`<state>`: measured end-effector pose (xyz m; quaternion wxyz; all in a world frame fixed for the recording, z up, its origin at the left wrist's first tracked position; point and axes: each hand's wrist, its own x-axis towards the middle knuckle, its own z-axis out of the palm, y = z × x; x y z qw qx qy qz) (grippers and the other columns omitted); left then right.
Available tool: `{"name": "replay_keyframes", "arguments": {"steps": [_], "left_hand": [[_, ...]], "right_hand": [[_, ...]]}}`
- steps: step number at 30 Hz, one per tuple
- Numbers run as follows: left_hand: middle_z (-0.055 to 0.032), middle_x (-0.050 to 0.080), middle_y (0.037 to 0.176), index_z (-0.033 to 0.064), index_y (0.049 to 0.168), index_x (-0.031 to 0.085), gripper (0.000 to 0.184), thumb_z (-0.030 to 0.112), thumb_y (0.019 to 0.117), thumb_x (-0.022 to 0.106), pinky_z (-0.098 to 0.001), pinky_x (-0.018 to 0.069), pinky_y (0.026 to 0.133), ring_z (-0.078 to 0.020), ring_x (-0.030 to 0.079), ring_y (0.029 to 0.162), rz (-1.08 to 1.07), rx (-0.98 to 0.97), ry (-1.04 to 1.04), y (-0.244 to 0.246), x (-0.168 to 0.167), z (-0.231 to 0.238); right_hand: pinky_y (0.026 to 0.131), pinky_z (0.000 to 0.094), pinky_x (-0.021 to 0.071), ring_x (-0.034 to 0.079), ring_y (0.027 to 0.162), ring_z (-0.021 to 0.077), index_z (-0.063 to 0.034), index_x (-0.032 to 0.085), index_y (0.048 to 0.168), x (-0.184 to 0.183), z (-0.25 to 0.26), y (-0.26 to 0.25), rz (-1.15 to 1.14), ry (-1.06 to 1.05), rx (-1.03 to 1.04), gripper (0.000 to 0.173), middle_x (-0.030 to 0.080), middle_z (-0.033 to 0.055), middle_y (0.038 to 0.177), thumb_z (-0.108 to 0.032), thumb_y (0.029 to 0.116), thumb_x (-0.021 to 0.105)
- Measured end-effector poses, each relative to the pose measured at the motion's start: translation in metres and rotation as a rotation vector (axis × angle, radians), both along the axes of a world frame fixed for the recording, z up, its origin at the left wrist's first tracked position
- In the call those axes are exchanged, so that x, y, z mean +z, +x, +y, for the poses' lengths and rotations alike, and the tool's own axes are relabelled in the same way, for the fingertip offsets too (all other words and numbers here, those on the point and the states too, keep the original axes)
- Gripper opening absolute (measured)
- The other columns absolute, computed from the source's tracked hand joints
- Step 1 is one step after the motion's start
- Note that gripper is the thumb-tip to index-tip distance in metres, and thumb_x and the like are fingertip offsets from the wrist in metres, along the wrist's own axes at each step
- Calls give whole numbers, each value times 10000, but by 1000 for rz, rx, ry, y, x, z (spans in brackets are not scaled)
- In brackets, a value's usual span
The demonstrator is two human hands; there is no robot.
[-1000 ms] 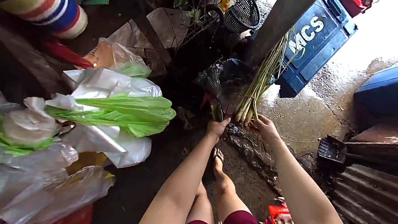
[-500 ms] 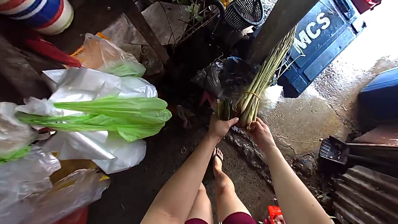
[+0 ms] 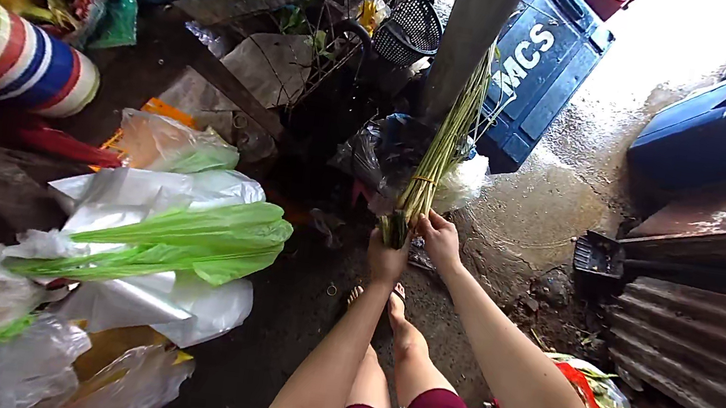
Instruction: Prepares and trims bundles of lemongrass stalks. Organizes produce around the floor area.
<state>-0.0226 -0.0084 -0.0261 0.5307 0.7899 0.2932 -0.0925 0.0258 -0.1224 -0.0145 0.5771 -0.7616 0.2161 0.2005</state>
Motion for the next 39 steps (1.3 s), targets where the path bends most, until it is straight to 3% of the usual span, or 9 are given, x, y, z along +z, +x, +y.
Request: {"name": "replay_keyframes", "arguments": {"steps": [8,11,13,16,21,27,33,37,39], "left_hand": [[-189,708,1036,-76,1184,621,505,258,867,827,-431,565,910,-242,703,956,25,172,13,13,-13,-12],[-177,707,974,-77,1134,641,333,146,914,754,-393,578,830,-208,697,878,-5,224,-55,23,-9,1],[-186,693,1002,-85,1147,634,313,149,958,721,-386,570,836,-212,680,895,45,275,-155,31,-4,13],[-234,679,1146,-90,1189,636,422,198,915,777,-481,548,941,-306,660,1069,142,378,-275,43,-22,34],[-216,656,1254,-49,1315,577,446,104,926,734,-472,546,974,-289,644,1153,93,387,-387,51,-40,51],[-184,636,1252,-9,1346,535,390,91,981,630,-442,555,924,-265,644,1101,151,394,-528,48,-23,51],[-221,653,1198,-62,1280,575,417,62,910,720,-460,553,911,-291,651,1067,210,304,-340,32,-10,59],[-142,690,904,-60,1153,613,257,101,968,690,-382,593,762,-211,679,798,38,71,-308,9,13,61],[-117,676,798,-71,1123,599,219,77,979,670,-359,617,711,-191,682,702,-61,-44,-353,-6,36,56]], "right_hand": [[1036,439,514,686,1120,216,-57,625,1396,14,5,-6,10,-50,144,399,728,136,1190,-269,1078,510],[1099,469,478,607,1255,293,-96,541,1493,26,30,-17,-65,-106,334,455,620,180,1359,-261,1072,491],[1120,458,455,581,1280,304,-74,477,1534,28,46,-29,-95,-89,304,487,587,192,1395,-240,1075,474],[1097,441,466,601,1234,293,-85,576,1462,17,43,-53,-104,-78,212,435,630,185,1314,-209,1059,471],[1135,526,430,572,1315,333,-65,638,1374,-18,-11,-114,176,-104,448,408,622,194,1370,-276,1069,466],[1067,615,446,618,1238,387,-50,681,1294,-40,-50,-186,400,-135,574,387,676,224,1266,-288,1050,499],[1078,608,444,621,1251,352,-100,666,1335,-31,-43,-197,418,-104,548,393,685,174,1286,-313,1043,512],[1066,515,490,662,1181,282,-100,623,1380,2,-32,-175,230,52,399,434,688,154,1269,-365,1042,560],[938,446,574,709,1014,234,-101,500,1483,28,-20,-163,129,239,263,607,699,143,1193,-409,988,667]]}}
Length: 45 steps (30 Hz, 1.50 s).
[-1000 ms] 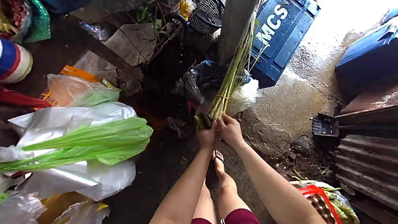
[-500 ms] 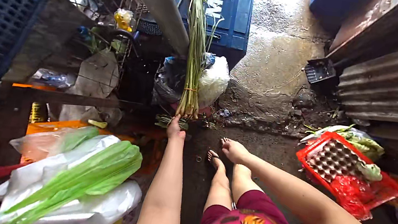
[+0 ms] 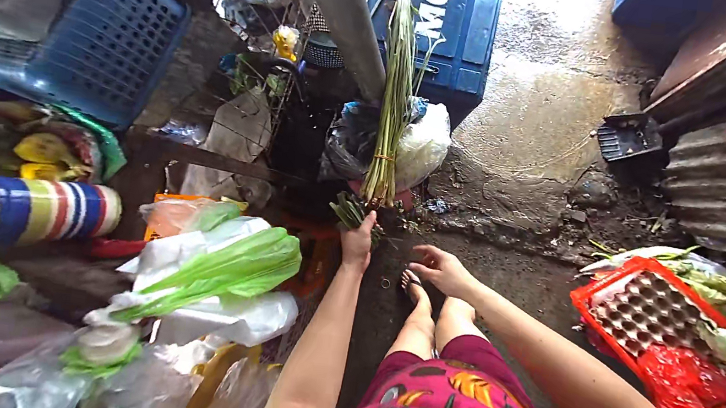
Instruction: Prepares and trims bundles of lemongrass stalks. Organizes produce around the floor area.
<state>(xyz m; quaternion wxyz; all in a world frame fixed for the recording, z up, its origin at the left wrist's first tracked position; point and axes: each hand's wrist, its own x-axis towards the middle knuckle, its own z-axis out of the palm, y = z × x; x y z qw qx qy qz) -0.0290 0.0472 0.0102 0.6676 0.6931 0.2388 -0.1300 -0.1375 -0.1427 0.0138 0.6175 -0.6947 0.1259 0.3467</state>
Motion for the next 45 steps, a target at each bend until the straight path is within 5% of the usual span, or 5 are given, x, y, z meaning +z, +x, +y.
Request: {"name": "replay_keyframes", "arguments": {"steps": [7,21,30,35,45], "left_hand": [[-111,685,821,-61,1109,594,188,66,985,655,-334,599,729,-174,684,742,22,56,-158,-29,95,-25],[-36,723,993,31,1204,596,232,137,1000,629,-322,610,811,-134,707,872,48,-454,-505,-35,186,21],[-15,737,981,15,1135,678,395,30,777,846,-312,600,865,-86,700,907,-280,-535,-110,-41,210,33],[-91,735,1047,65,1148,699,359,185,831,815,-493,563,940,-226,695,1032,-289,-367,516,-52,234,10],[-144,647,1163,26,1404,368,965,202,643,935,-432,574,928,-229,669,1067,-180,-321,386,-93,278,3]], "right_hand": [[814,297,640,744,878,121,7,734,1147,67,36,25,-470,139,-438,225,766,80,1064,-75,939,718],[849,366,586,702,867,116,-38,754,964,194,1,113,-640,-24,413,129,748,58,919,-99,854,787],[771,388,637,730,847,192,-36,535,1242,196,18,108,-573,192,110,658,726,90,989,-21,690,894],[1083,405,512,584,1291,213,-135,350,1549,192,19,99,-343,773,234,996,563,79,1457,-220,719,893],[941,401,568,684,1019,175,-158,654,985,213,44,75,-379,873,-74,177,716,44,1016,-98,840,738]]}}
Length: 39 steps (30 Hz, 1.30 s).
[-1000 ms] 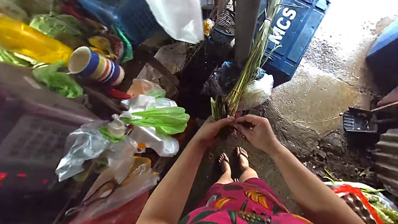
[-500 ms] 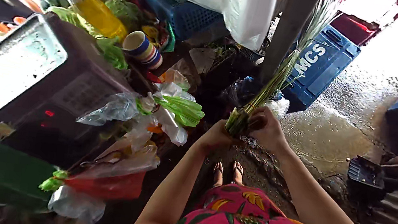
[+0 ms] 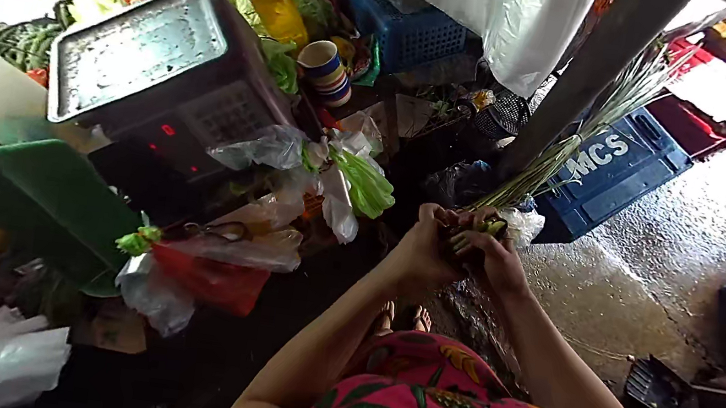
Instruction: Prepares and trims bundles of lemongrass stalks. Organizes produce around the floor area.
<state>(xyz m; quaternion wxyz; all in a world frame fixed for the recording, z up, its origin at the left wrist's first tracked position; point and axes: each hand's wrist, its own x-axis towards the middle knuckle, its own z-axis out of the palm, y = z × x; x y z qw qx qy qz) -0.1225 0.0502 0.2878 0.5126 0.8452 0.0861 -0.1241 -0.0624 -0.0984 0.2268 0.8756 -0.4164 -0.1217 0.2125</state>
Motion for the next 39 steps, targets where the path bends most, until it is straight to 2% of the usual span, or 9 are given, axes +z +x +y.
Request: {"name": "replay_keyframes", "arguments": {"steps": [5,9,18,22,26,28,31,36,39], "left_hand": [[-58,708,1091,19,1298,559,709,250,733,920,-296,604,855,-90,697,956,-17,-220,-362,-9,4,29],[-4,708,943,74,1133,680,453,326,793,840,-307,586,789,-59,675,836,-61,-122,-155,-18,14,27],[-19,711,846,27,1066,667,225,198,922,692,-320,611,714,-100,695,732,-113,-47,-418,-73,0,77],[-1,685,805,45,1029,672,200,192,895,667,-310,581,665,-85,662,689,-139,90,-395,-112,-4,118],[-62,705,909,21,1111,676,323,211,854,727,-354,573,778,-128,678,810,-220,182,-15,-141,-7,155],[-97,713,972,15,1133,668,381,230,834,768,-413,574,854,-190,694,900,-191,214,94,-150,-9,163],[-77,717,1008,31,1177,652,500,290,789,833,-387,569,888,-161,694,941,-119,242,71,-159,-9,172],[-163,543,1347,63,1480,388,1161,383,534,982,-490,488,1045,-281,560,1228,-198,266,120,-165,-20,188],[-194,440,1544,79,1623,185,1385,359,529,986,-578,397,1147,-348,470,1390,-438,220,193,-166,-22,183]], "right_hand": [[1063,473,525,699,1070,219,-184,680,975,18,-2,1,-20,105,199,186,722,42,998,-108,824,758],[1105,479,493,699,1114,239,-168,675,1008,28,10,-2,-190,13,208,209,744,73,1039,-151,833,788],[1026,482,550,715,1079,288,-93,674,1016,41,76,-41,-229,-102,260,195,755,130,1044,-178,864,760],[977,435,574,710,1074,263,-23,613,1214,42,124,-60,-222,-178,406,392,730,156,1147,-183,891,767],[955,438,599,706,1103,300,-67,360,1512,43,173,-94,-101,-252,343,831,682,188,1252,-134,828,828],[927,428,605,720,1040,279,-70,433,1469,39,193,-112,-74,-250,256,679,717,178,1132,-74,878,767],[893,418,595,714,965,244,-68,567,1194,28,205,-126,-56,-195,201,292,721,142,1008,-3,920,642],[903,415,590,703,952,214,-118,580,1125,28,199,-136,-157,-208,265,255,706,89,978,-10,908,659],[821,336,596,682,895,131,-95,596,1157,40,197,-148,-227,-324,182,314,701,33,976,23,882,692]]}}
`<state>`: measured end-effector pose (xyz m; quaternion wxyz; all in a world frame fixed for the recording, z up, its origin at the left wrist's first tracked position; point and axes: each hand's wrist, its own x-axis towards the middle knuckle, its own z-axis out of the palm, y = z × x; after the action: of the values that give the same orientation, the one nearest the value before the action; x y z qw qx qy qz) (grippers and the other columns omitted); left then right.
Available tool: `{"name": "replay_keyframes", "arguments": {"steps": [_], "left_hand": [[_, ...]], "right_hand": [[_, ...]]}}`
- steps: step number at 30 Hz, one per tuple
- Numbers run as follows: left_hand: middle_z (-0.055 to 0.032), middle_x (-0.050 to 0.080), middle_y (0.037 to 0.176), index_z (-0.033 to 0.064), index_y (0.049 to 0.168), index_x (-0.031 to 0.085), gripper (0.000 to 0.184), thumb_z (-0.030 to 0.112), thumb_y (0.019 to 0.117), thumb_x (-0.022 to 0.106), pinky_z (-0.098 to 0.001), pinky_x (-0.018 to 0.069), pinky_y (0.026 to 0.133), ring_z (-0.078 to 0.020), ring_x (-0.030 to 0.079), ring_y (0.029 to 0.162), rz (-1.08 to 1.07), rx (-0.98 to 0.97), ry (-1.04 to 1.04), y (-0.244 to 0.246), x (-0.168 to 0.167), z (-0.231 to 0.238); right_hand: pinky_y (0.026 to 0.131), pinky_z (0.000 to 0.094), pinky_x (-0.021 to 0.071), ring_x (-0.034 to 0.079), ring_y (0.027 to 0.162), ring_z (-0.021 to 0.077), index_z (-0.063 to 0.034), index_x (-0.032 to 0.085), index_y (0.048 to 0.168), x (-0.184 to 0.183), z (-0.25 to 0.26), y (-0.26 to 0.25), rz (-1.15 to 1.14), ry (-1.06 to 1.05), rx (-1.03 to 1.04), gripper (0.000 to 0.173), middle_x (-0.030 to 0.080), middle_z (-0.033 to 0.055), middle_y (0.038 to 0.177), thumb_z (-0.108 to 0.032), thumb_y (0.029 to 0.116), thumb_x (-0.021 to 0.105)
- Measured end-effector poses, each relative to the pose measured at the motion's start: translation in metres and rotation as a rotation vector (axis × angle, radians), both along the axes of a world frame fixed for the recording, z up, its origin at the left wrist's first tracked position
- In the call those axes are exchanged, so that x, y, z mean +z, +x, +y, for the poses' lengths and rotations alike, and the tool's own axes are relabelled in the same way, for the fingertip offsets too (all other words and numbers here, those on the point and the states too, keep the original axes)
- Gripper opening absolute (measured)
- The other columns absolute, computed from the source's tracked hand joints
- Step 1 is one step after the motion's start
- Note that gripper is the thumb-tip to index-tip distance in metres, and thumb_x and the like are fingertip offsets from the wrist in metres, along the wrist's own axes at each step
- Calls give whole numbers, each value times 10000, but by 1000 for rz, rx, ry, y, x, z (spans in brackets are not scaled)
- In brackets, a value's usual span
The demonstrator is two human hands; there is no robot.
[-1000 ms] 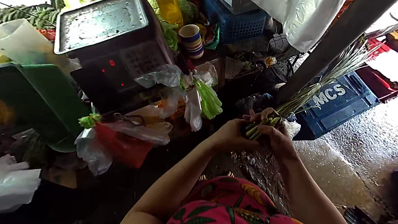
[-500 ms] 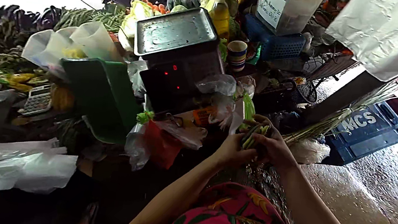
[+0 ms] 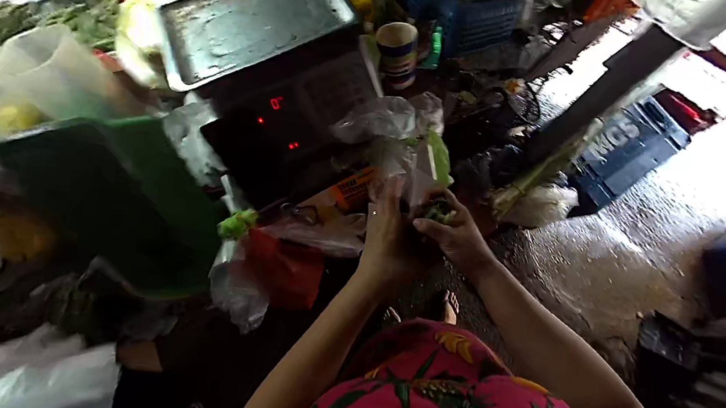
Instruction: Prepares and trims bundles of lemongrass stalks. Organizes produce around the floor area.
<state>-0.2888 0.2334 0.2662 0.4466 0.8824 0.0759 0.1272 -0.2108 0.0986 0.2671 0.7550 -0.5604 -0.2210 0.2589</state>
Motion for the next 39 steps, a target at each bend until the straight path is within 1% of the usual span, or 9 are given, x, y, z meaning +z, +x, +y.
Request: {"name": "replay_keyframes", "arguments": {"steps": [2,6,12,14,16,21,30,33,39], "left_hand": [[-161,542,1475,78,1615,197,1325,236,558,980,-458,528,1060,-238,599,1277,-111,-116,-175,0,-10,-7],[-139,503,1478,1,1606,155,1249,129,618,908,-303,542,1020,-125,596,1234,37,-267,-444,2,-24,-34],[-61,680,1059,-50,1322,491,676,18,718,787,-265,608,779,-64,689,885,422,-317,-402,-8,-46,-104],[-4,719,857,-21,1101,645,363,31,766,773,-252,599,625,-46,683,691,439,-445,-355,-8,-58,-126],[4,735,863,22,1062,714,257,122,834,781,-278,602,635,-67,686,697,506,-594,-330,-5,-72,-146],[-11,698,837,18,1049,656,296,192,842,778,-291,593,643,-90,670,700,694,-578,-286,-11,-111,-207],[-36,714,768,22,1047,645,354,222,796,795,-321,600,560,-138,696,627,1067,-440,-230,-58,-241,-333],[-68,716,779,10,1053,655,410,255,765,816,-368,613,592,-174,703,643,1219,-433,-192,-87,-301,-386],[-82,685,720,7,1068,655,372,217,802,809,-390,590,568,-193,666,570,1493,-599,54,-119,-382,-466]], "right_hand": [[811,341,607,686,886,131,-45,598,1198,5,-7,-9,-52,-14,-49,354,700,55,1005,25,874,723],[856,330,585,672,928,141,31,576,1235,-2,-35,-16,-89,13,-98,367,675,118,1057,25,890,699],[921,479,537,668,1013,279,48,594,1240,-40,-110,-35,-66,-237,-231,432,680,207,1105,-66,862,769],[1022,516,484,631,1127,317,28,563,1311,-55,-142,-46,-17,-258,-263,575,660,219,1206,-162,841,833],[1016,474,512,635,1150,309,35,490,1424,-69,-183,-59,49,-271,-311,691,634,236,1273,-230,877,819],[1062,486,499,651,1191,308,-9,486,1467,-133,-334,-107,463,-571,-483,609,646,221,1315,-383,1014,650],[1132,590,401,534,1344,406,-3,488,1471,-319,-696,-297,1165,-1257,-567,649,566,270,1415,-389,980,663],[1130,626,391,514,1362,442,19,409,1522,-347,-797,-337,1250,-1502,-452,711,543,298,1435,-368,980,658],[1115,682,367,445,1386,524,82,323,1548,-385,-948,-372,1252,-1757,-578,753,449,361,1489,-243,973,684]]}}
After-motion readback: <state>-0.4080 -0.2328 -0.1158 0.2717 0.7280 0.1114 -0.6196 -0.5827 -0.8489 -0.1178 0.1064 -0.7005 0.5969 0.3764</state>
